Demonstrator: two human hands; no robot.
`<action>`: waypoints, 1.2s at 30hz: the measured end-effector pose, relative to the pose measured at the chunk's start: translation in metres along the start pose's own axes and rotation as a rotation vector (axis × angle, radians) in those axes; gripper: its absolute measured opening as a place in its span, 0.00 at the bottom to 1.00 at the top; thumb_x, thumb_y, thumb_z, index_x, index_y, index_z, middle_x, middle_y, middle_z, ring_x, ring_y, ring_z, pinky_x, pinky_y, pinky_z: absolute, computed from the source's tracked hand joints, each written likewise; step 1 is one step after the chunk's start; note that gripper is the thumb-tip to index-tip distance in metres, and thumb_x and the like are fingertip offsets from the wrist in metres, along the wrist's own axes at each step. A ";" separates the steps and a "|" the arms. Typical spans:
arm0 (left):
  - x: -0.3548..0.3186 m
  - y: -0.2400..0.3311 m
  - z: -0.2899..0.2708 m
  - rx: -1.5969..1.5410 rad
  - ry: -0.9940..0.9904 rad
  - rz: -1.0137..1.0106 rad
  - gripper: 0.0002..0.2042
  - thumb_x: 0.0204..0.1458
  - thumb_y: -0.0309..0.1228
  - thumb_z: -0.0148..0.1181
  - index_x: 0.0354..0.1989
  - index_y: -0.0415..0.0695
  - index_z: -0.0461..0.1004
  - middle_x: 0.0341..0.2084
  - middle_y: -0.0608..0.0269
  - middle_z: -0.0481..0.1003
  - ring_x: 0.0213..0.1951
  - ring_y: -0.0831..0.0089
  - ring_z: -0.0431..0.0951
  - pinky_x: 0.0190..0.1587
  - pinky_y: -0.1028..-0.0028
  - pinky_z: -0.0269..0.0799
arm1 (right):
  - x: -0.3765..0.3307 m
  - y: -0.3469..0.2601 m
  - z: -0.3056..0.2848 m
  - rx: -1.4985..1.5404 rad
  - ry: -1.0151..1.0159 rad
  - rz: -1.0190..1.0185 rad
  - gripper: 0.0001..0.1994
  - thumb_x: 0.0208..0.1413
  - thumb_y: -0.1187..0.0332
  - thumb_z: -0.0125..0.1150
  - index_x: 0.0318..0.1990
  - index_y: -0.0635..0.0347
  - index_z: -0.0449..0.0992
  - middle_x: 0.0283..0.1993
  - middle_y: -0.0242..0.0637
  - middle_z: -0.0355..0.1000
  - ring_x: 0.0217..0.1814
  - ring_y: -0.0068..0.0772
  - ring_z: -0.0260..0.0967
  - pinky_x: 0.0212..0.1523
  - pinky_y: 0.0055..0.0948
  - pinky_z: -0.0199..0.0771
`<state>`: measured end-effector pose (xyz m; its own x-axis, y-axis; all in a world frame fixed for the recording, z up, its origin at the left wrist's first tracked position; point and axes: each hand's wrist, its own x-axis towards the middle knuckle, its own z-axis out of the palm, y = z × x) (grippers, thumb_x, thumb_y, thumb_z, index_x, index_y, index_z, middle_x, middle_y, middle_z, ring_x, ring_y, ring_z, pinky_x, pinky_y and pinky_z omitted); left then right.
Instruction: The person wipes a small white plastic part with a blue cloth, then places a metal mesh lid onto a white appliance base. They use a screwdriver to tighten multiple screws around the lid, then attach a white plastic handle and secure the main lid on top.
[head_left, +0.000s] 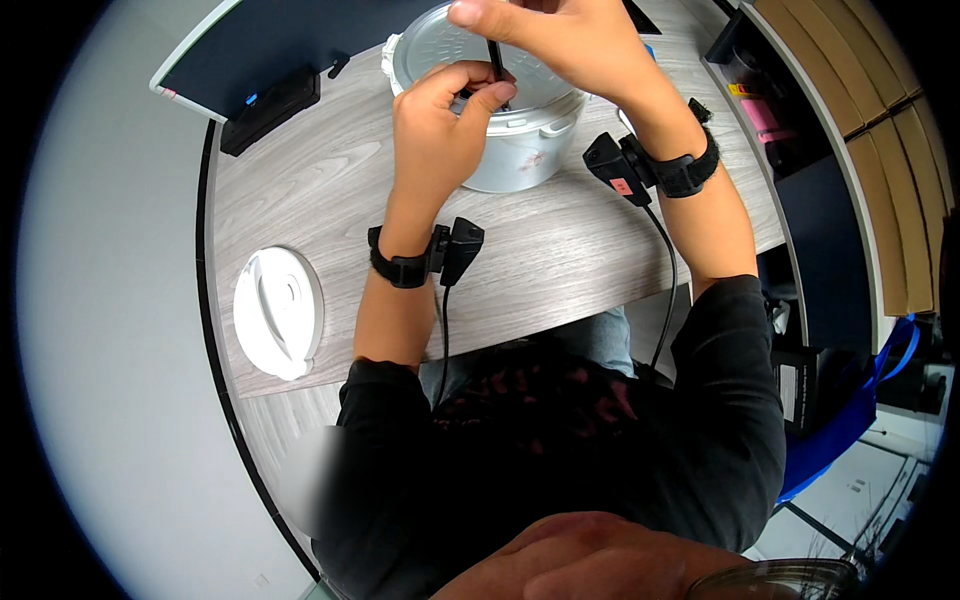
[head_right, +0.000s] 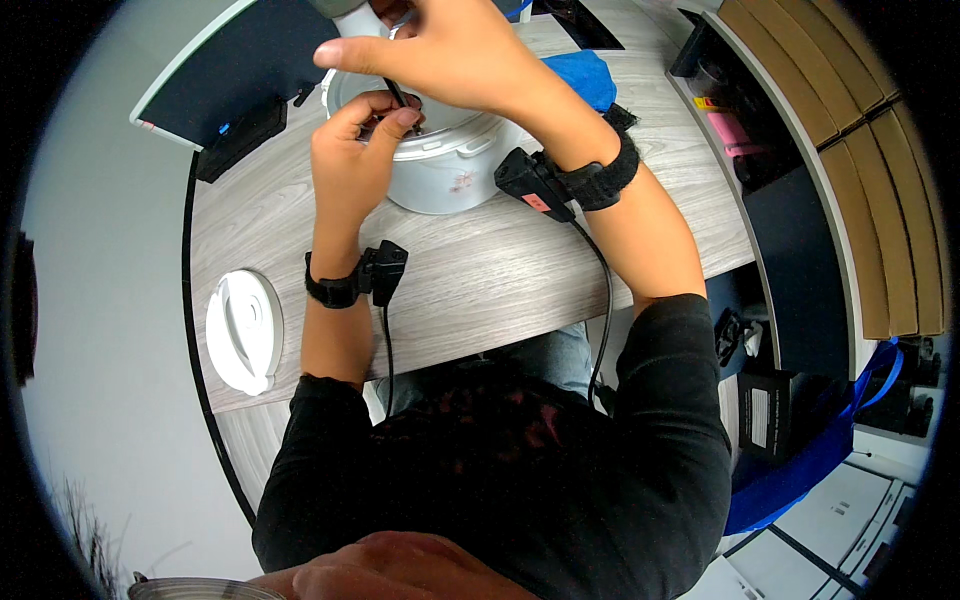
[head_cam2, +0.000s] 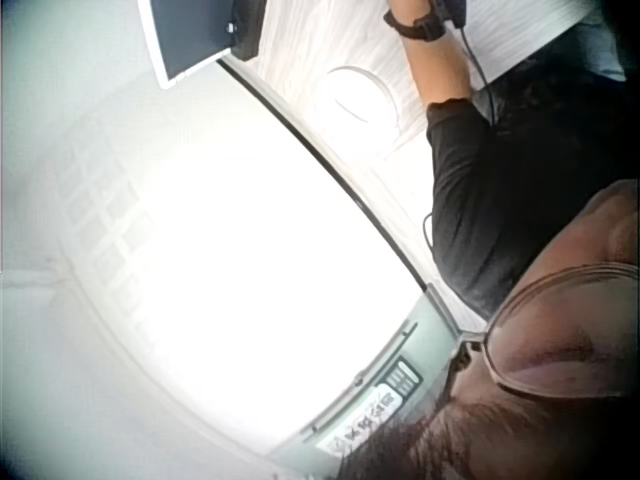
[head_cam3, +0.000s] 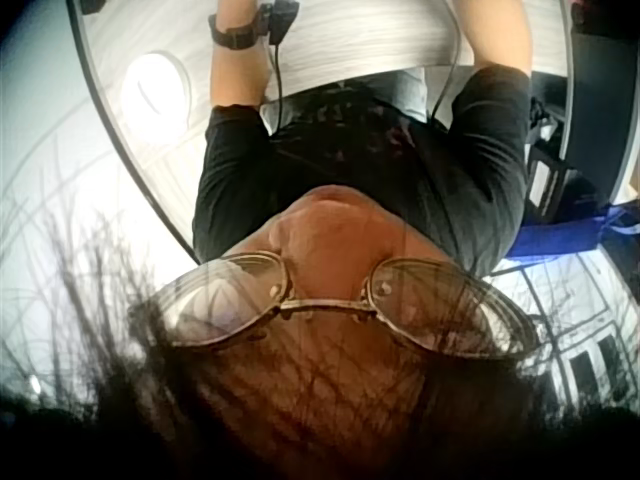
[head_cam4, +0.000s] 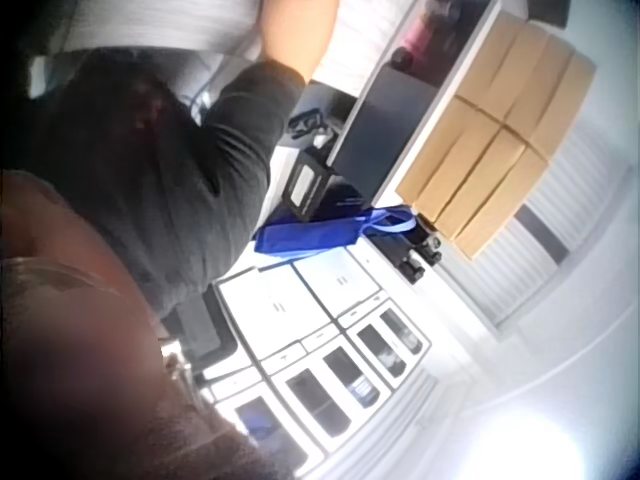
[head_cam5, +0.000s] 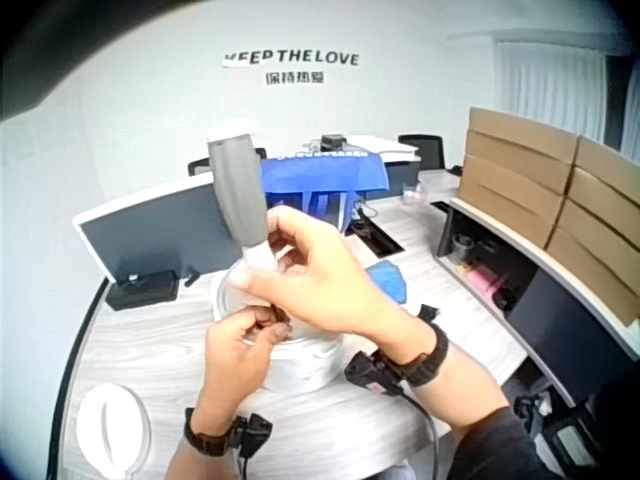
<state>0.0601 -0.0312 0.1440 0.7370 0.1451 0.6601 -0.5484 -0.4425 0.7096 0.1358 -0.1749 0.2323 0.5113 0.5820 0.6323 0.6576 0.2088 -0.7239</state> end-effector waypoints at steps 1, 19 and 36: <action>0.000 0.000 -0.001 -0.020 -0.007 -0.031 0.05 0.51 0.25 0.66 0.35 0.38 0.82 0.27 0.61 0.81 0.31 0.72 0.81 0.36 0.75 0.75 | 0.001 0.007 0.000 0.122 -0.010 -0.014 0.19 0.54 0.72 0.68 0.52 0.66 0.73 0.40 0.30 0.73 0.38 0.16 0.68 0.40 0.19 0.71; 0.001 0.002 0.000 -0.018 -0.042 0.023 0.07 0.52 0.28 0.66 0.35 0.38 0.81 0.28 0.62 0.82 0.34 0.72 0.81 0.39 0.74 0.75 | -0.005 -0.008 -0.001 -0.029 0.026 0.031 0.26 0.48 0.71 0.72 0.54 0.65 0.70 0.41 0.31 0.71 0.42 0.18 0.68 0.45 0.22 0.71; 0.000 0.000 -0.006 -0.090 -0.195 -0.018 0.09 0.63 0.28 0.56 0.44 0.34 0.77 0.35 0.59 0.82 0.39 0.76 0.80 0.45 0.77 0.74 | -0.007 -0.004 -0.006 0.044 -0.031 0.035 0.17 0.53 0.74 0.70 0.50 0.65 0.76 0.37 0.27 0.74 0.36 0.14 0.69 0.38 0.19 0.71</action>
<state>0.0579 -0.0259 0.1458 0.8049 -0.0251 0.5929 -0.5607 -0.3596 0.7459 0.1324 -0.1848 0.2325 0.5158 0.6132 0.5983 0.6141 0.2223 -0.7573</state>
